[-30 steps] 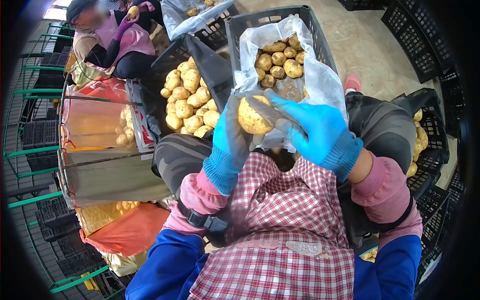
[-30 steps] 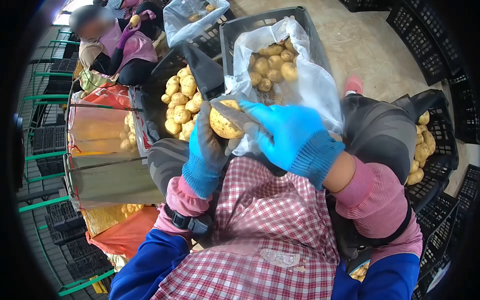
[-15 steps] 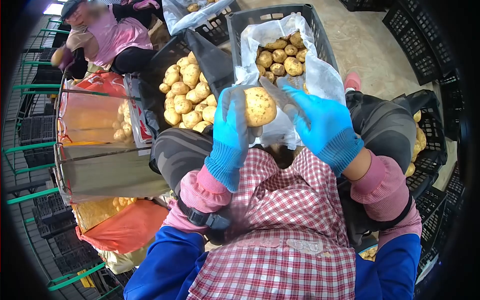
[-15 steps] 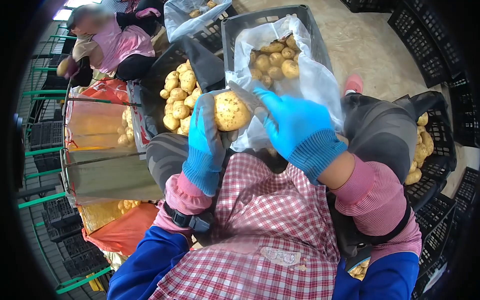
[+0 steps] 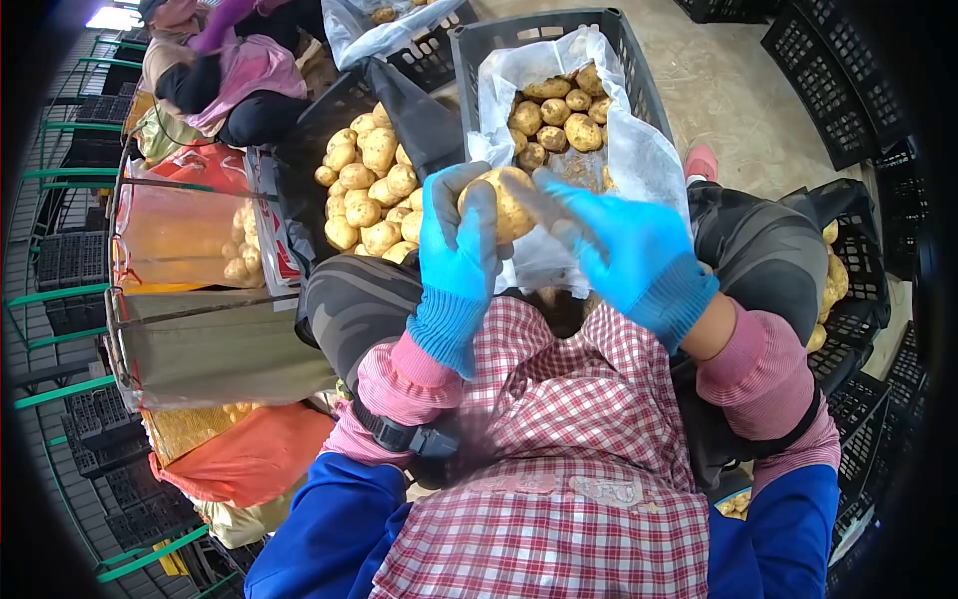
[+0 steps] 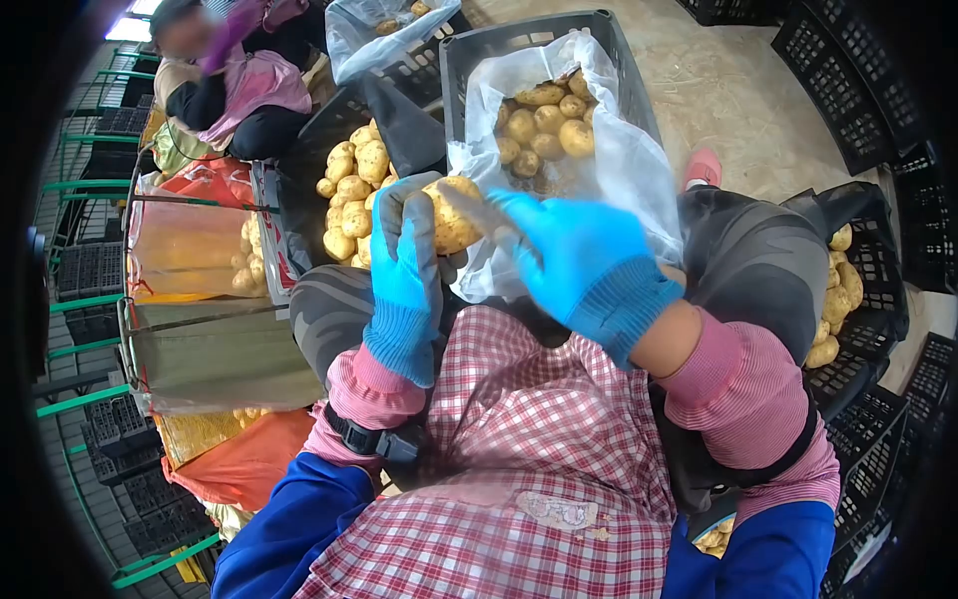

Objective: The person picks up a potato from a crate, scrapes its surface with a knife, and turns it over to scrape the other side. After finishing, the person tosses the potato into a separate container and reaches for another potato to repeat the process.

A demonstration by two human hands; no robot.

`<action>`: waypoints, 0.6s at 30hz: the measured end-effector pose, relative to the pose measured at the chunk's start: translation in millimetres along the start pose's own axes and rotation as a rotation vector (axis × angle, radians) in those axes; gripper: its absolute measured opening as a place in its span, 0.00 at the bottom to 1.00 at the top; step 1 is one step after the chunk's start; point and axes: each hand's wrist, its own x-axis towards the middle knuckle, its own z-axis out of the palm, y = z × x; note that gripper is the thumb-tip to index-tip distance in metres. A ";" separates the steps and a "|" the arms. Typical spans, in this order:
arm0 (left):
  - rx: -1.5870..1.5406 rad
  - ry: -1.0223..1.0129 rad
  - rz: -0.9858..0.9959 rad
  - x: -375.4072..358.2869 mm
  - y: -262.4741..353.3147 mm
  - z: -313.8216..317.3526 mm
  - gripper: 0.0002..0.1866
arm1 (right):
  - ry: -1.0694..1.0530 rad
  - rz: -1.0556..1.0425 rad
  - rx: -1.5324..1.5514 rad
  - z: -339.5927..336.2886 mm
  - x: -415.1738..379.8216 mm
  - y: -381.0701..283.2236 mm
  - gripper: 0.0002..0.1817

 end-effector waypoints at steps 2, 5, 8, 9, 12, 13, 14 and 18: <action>0.003 -0.016 -0.036 0.8 -1.7 -1.1 0.26 | -0.066 0.041 -0.010 -0.8 -1.4 -9.2 0.25; -0.066 -0.040 -0.073 0.2 2.2 0.1 0.22 | 0.034 0.057 -0.045 3.7 4.5 9.7 0.27; -0.104 -0.050 -0.079 -1.6 9.5 -0.7 0.22 | 0.114 -0.018 -0.065 6.7 1.0 7.1 0.27; -0.105 -0.047 -0.080 -2.1 10.2 -1.1 0.23 | 0.100 -0.031 -0.056 5.7 0.8 7.2 0.27; -0.070 -0.044 -0.018 0.1 3.3 -0.9 0.24 | 0.020 -0.032 -0.049 1.4 -1.0 2.2 0.28; -0.127 -0.075 -0.065 0.7 0.5 -1.9 0.25 | -0.031 -0.012 -0.066 0.7 -2.1 -4.6 0.28; -0.184 -0.105 -0.112 1.5 -2.5 -3.9 0.25 | -0.081 0.009 -0.083 0.5 -2.6 -8.2 0.28; -0.579 -0.256 -0.329 11.5 -16.1 -1.1 0.26 | 0.036 -0.004 -0.157 7.4 0.9 1.2 0.30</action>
